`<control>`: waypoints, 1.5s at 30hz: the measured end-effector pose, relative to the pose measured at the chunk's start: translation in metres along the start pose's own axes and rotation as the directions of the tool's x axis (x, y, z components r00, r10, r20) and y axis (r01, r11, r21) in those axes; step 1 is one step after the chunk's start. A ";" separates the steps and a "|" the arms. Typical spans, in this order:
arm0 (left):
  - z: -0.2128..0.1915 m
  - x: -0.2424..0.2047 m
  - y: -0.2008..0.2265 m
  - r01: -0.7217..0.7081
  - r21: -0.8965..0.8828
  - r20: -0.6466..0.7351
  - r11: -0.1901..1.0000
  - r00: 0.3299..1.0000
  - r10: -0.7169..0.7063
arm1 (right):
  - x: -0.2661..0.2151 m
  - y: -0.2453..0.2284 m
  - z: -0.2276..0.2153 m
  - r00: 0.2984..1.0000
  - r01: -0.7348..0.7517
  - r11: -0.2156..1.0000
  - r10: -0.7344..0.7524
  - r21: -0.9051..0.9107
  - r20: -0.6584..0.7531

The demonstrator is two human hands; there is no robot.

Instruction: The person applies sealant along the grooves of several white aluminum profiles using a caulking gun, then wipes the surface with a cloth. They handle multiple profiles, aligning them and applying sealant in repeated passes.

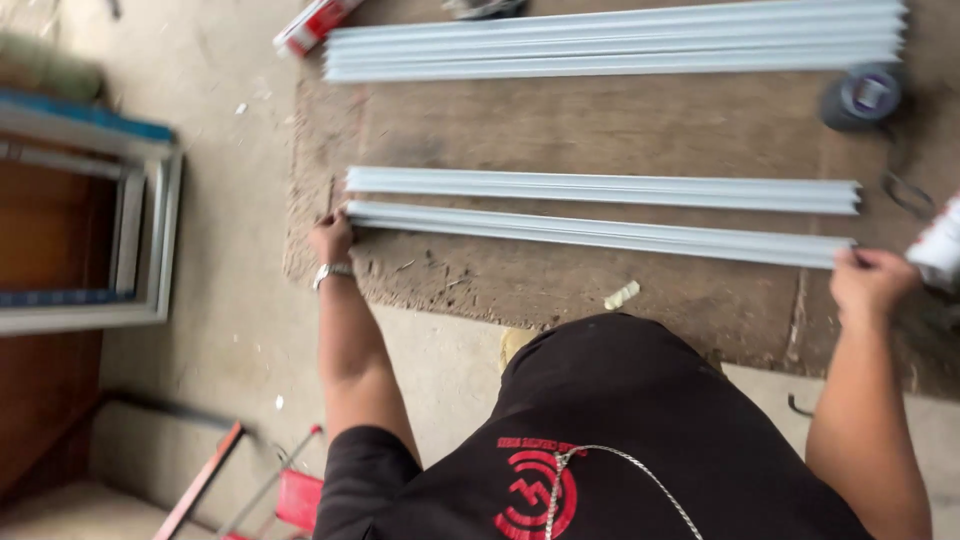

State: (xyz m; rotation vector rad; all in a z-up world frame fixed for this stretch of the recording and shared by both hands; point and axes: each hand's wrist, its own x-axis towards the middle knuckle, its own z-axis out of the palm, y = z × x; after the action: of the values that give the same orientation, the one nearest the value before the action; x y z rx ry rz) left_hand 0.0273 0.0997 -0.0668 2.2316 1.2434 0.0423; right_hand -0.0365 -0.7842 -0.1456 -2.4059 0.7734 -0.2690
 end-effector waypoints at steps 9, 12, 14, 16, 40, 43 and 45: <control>-0.045 -0.066 0.053 0.378 -0.517 0.317 0.768 0.918 -0.238 | -0.011 -0.057 -0.044 0.970 -0.242 0.967 0.244 -0.081 0.013; -0.038 -0.061 0.051 0.376 -0.544 0.320 0.750 0.919 -0.228 | -0.008 -0.068 -0.047 0.942 -0.325 0.940 0.332 -0.103 0.055; -0.028 -0.051 0.045 0.380 -0.546 0.297 0.747 0.921 -0.252 | -0.009 -0.072 -0.051 0.918 -0.382 0.918 0.390 -0.105 0.073; -0.018 -0.037 0.033 0.317 -0.514 0.271 0.797 0.941 -0.200 | -0.012 -0.074 -0.056 0.925 -0.344 0.929 0.360 -0.136 0.120; -0.002 -0.046 0.086 -0.928 0.358 0.752 0.106 0.354 0.556 | -0.042 -0.177 -0.004 0.481 0.829 0.492 -0.385 -0.266 0.787; 0.003 -0.045 0.083 -0.923 0.373 0.723 0.094 0.353 0.594 | -0.037 -0.158 0.008 0.477 0.823 0.526 -0.436 -0.214 0.763; -0.001 -0.048 0.087 -0.923 0.372 0.734 0.100 0.359 0.576 | -0.038 -0.160 0.009 0.478 0.816 0.541 -0.433 -0.204 0.764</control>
State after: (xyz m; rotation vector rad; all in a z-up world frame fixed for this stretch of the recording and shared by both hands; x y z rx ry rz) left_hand 0.0667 0.0280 -0.0107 3.1347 -0.5280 -0.6646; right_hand 0.0110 -0.6527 -0.0585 -2.9513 -0.5607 0.5847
